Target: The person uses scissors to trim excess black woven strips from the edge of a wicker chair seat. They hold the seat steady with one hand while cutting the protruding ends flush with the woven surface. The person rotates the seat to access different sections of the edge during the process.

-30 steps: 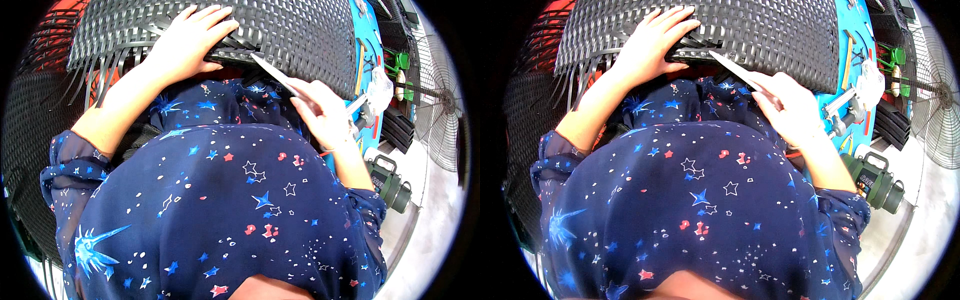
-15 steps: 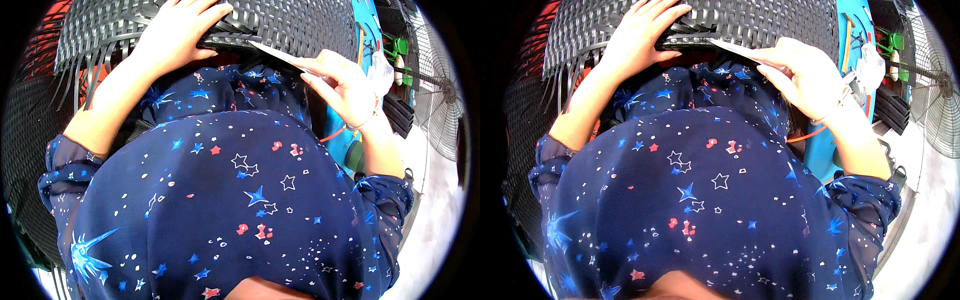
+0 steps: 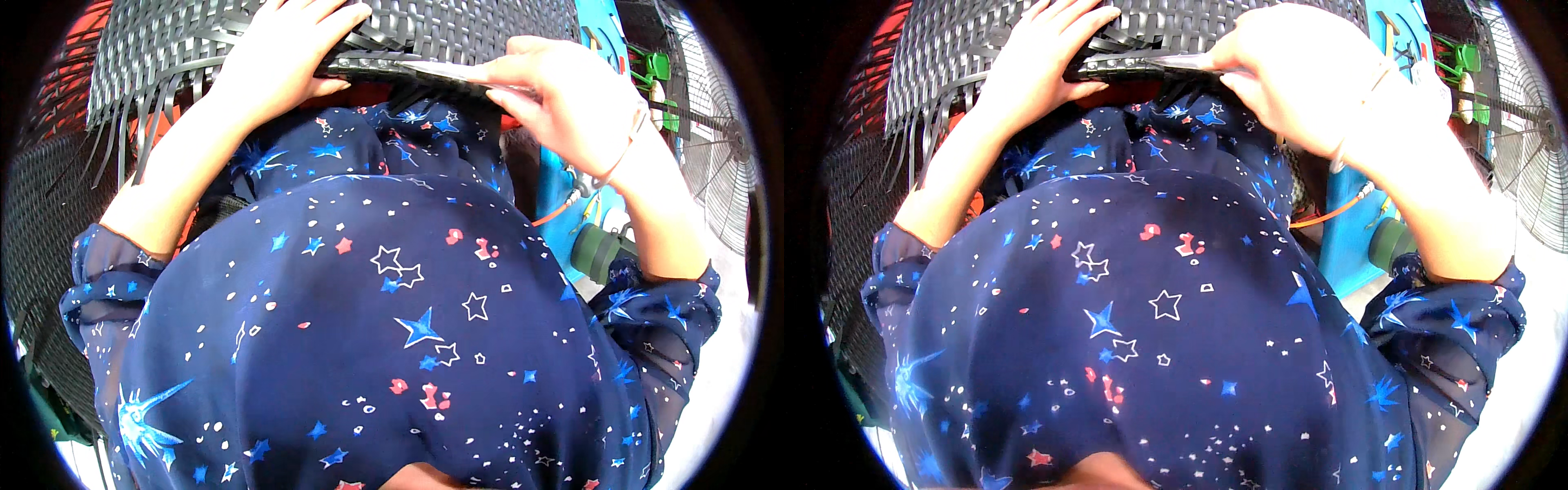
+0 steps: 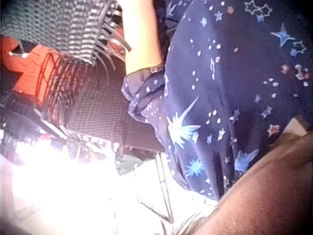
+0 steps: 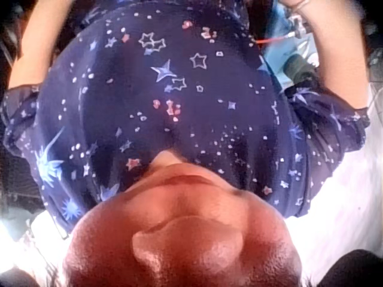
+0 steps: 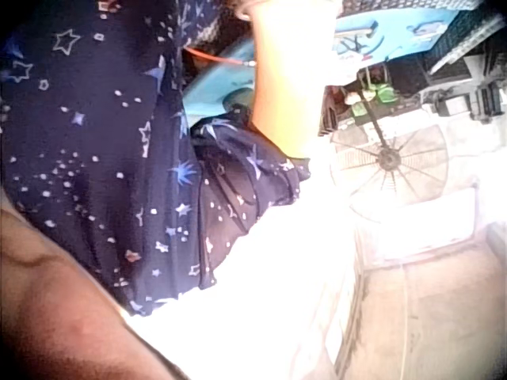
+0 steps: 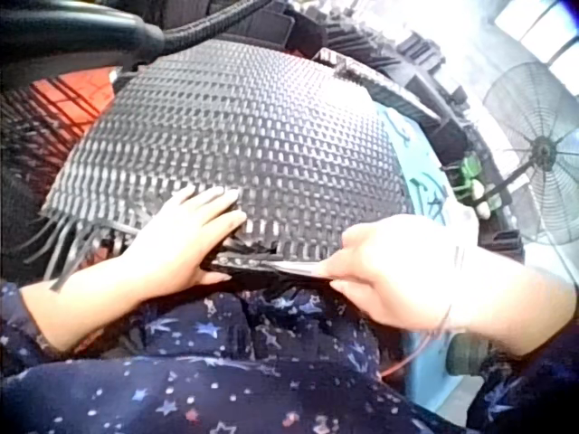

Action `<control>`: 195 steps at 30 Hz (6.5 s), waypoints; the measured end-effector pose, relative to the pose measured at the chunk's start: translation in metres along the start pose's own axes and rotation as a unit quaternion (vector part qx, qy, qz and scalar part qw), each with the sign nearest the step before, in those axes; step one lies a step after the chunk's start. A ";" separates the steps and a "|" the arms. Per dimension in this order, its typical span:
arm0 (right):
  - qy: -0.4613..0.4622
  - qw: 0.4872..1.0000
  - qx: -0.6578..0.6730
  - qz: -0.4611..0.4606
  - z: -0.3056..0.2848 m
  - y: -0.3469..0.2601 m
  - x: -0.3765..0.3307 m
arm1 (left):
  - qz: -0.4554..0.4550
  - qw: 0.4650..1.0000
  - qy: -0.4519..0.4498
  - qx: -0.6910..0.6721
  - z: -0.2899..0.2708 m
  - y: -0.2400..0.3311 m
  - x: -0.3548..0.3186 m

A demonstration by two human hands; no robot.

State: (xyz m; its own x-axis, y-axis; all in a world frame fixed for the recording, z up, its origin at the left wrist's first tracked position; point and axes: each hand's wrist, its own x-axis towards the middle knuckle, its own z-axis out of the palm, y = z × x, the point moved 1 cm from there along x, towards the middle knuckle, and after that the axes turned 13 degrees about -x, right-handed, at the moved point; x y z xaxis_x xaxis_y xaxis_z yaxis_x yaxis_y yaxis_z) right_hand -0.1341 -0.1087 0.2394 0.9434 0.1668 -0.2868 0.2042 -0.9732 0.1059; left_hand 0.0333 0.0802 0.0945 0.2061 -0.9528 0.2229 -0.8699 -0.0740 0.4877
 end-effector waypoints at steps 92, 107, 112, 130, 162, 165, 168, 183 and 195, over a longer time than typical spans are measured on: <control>0.178 0.958 0.179 0.138 0.098 -0.030 -0.038 | 0.013 1.000 0.001 0.007 -0.002 -0.005 0.004; 0.195 0.953 0.145 0.182 0.116 -0.038 -0.041 | 0.053 0.998 0.024 -0.038 -0.007 -0.012 0.000; 0.209 0.961 0.112 0.143 0.109 -0.028 -0.029 | 0.063 0.992 0.033 -0.106 -0.026 -0.012 0.007; 0.304 0.813 0.446 0.219 0.178 -0.046 -0.012 | 0.026 0.991 0.124 0.037 -0.046 0.008 0.002; 0.022 0.984 0.119 0.128 0.033 -0.029 -0.021 | 0.115 0.991 0.064 -0.027 -0.005 -0.037 -0.013; -0.010 0.987 0.107 0.117 0.025 -0.024 -0.018 | 0.105 0.992 0.058 -0.044 -0.008 -0.032 -0.013; -0.035 0.983 0.147 0.108 0.022 -0.015 -0.012 | 0.107 0.992 0.063 -0.017 -0.005 -0.035 -0.013; -0.058 0.957 0.266 0.105 0.034 0.029 -0.024 | 0.076 0.995 0.039 -0.041 0.011 -0.015 0.014; -0.125 0.992 0.034 -0.003 -0.012 0.026 0.021 | 0.048 0.998 -0.007 -0.035 0.006 -0.002 0.017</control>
State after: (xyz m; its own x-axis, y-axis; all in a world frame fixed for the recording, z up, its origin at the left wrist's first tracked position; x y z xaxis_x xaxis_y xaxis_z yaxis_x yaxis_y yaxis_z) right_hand -0.1056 -0.1283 0.2477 0.8461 0.1365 -0.5153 0.1832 -0.9822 0.0408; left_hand 0.0356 0.0629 0.0928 0.1173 -0.9584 0.2602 -0.8514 0.0379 0.5232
